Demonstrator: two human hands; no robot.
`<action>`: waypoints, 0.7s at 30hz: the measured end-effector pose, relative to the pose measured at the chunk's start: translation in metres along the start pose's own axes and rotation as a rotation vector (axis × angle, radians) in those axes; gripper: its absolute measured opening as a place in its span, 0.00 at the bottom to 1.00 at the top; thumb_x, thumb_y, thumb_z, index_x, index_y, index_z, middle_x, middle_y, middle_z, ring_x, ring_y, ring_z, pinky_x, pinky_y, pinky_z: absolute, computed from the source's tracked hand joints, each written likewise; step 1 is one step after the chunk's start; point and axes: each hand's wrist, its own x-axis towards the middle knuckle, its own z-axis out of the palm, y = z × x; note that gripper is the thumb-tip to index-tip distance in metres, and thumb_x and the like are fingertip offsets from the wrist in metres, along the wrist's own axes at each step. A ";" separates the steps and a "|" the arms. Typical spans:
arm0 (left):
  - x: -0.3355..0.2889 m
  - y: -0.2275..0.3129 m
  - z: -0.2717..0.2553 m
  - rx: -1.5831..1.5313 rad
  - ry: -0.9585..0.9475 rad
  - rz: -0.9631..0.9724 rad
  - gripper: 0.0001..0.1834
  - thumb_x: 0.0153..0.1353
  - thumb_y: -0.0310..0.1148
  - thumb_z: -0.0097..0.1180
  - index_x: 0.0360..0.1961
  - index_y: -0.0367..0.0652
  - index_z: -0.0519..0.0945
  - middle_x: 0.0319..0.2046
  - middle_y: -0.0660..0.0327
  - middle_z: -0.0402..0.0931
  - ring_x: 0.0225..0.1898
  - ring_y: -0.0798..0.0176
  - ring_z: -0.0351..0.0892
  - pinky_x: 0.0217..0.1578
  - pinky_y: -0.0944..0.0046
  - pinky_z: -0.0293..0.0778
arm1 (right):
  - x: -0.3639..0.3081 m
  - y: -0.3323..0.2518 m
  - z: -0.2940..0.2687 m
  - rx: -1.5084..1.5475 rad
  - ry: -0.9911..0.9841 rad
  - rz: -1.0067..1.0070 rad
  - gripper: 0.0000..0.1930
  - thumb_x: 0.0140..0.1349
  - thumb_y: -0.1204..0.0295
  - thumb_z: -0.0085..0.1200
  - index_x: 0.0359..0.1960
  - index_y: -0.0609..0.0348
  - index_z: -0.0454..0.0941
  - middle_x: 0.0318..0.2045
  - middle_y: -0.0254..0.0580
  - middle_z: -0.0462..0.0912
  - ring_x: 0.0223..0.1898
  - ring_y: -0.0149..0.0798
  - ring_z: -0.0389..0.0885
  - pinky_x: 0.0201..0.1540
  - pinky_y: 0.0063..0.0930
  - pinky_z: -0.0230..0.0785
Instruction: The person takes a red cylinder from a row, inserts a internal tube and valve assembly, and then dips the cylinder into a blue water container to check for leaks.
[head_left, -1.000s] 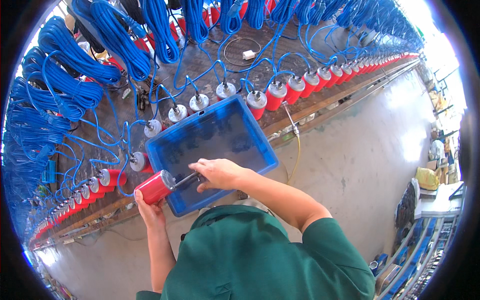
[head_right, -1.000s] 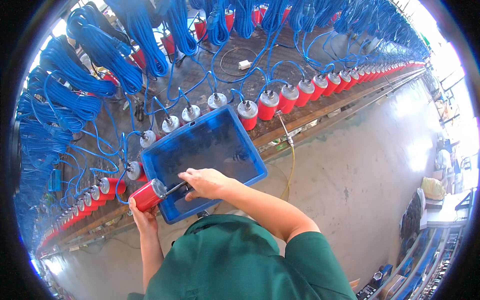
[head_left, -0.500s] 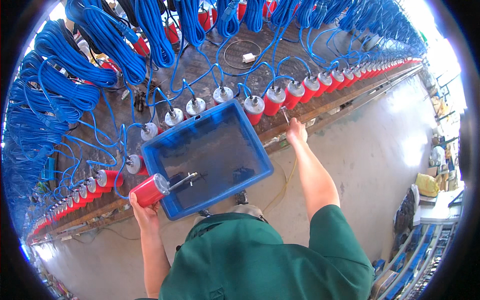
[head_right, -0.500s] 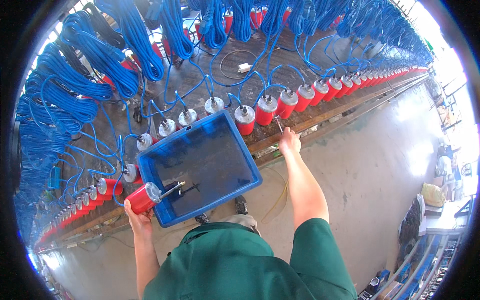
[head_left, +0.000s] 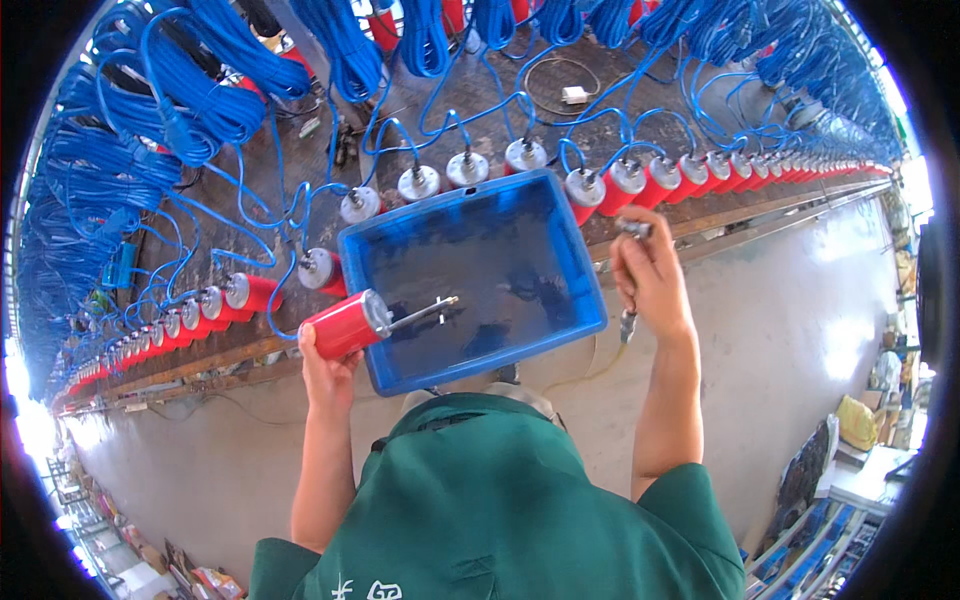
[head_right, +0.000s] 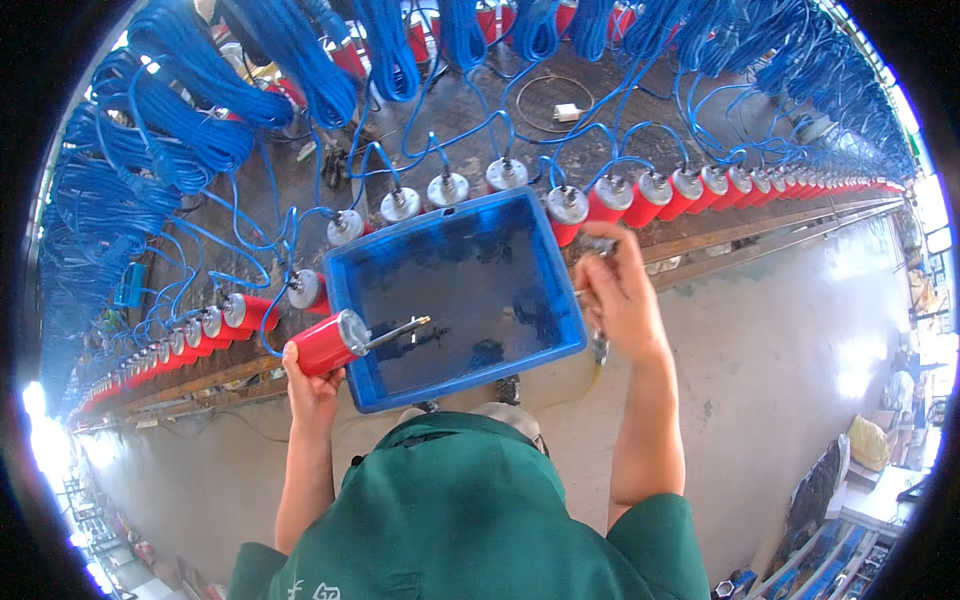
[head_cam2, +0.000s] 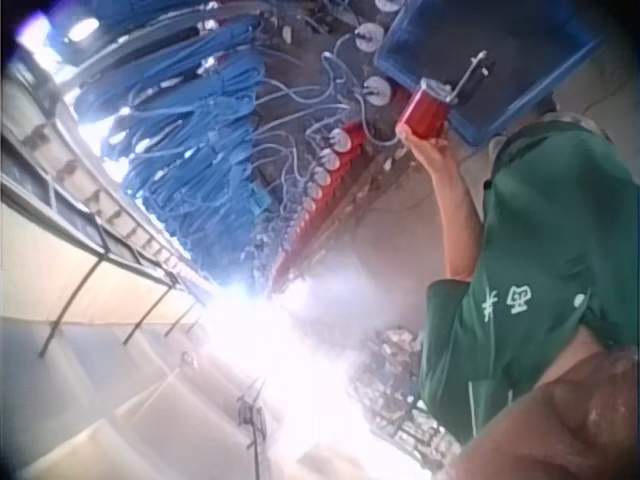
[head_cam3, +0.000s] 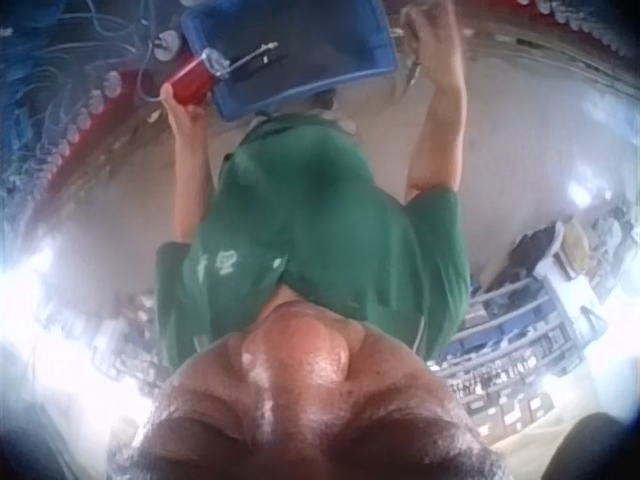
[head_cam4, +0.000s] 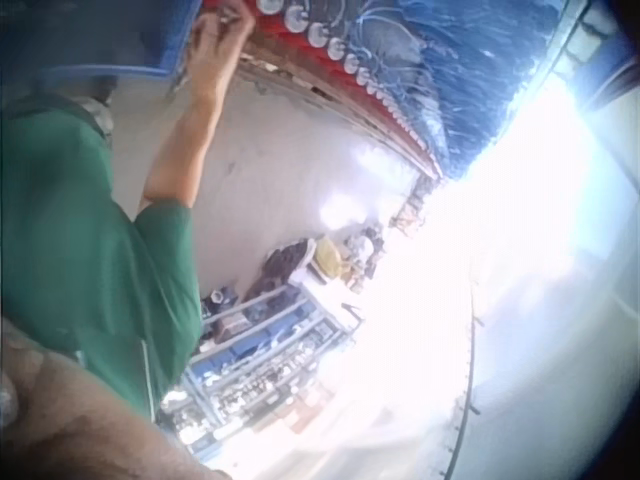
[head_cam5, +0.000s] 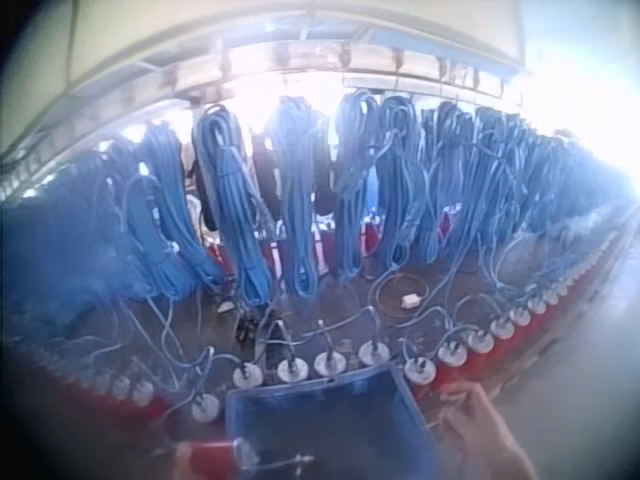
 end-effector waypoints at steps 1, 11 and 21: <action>0.000 0.000 0.001 -0.029 -0.003 -0.021 0.30 0.73 0.63 0.55 0.62 0.51 0.76 0.51 0.60 0.85 0.45 0.59 0.86 0.41 0.60 0.83 | -0.004 -0.001 0.016 -0.026 -0.039 0.093 0.18 0.77 0.73 0.49 0.66 0.50 0.72 0.30 0.30 0.77 0.25 0.21 0.69 0.24 0.19 0.63; -0.007 0.005 0.005 -0.038 -0.049 -0.024 0.34 0.70 0.66 0.59 0.63 0.50 0.76 0.55 0.59 0.83 0.53 0.58 0.84 0.51 0.56 0.83 | 0.016 0.068 0.150 -0.110 -0.302 0.404 0.09 0.74 0.71 0.48 0.42 0.61 0.80 0.27 0.37 0.82 0.20 0.25 0.70 0.20 0.24 0.60; -0.001 0.002 0.005 -0.068 -0.032 -0.041 0.34 0.70 0.66 0.58 0.62 0.51 0.76 0.54 0.60 0.83 0.52 0.58 0.84 0.52 0.55 0.82 | 0.017 0.083 0.167 0.150 -0.211 0.540 0.11 0.74 0.70 0.43 0.39 0.59 0.79 0.23 0.35 0.76 0.14 0.22 0.61 0.14 0.21 0.47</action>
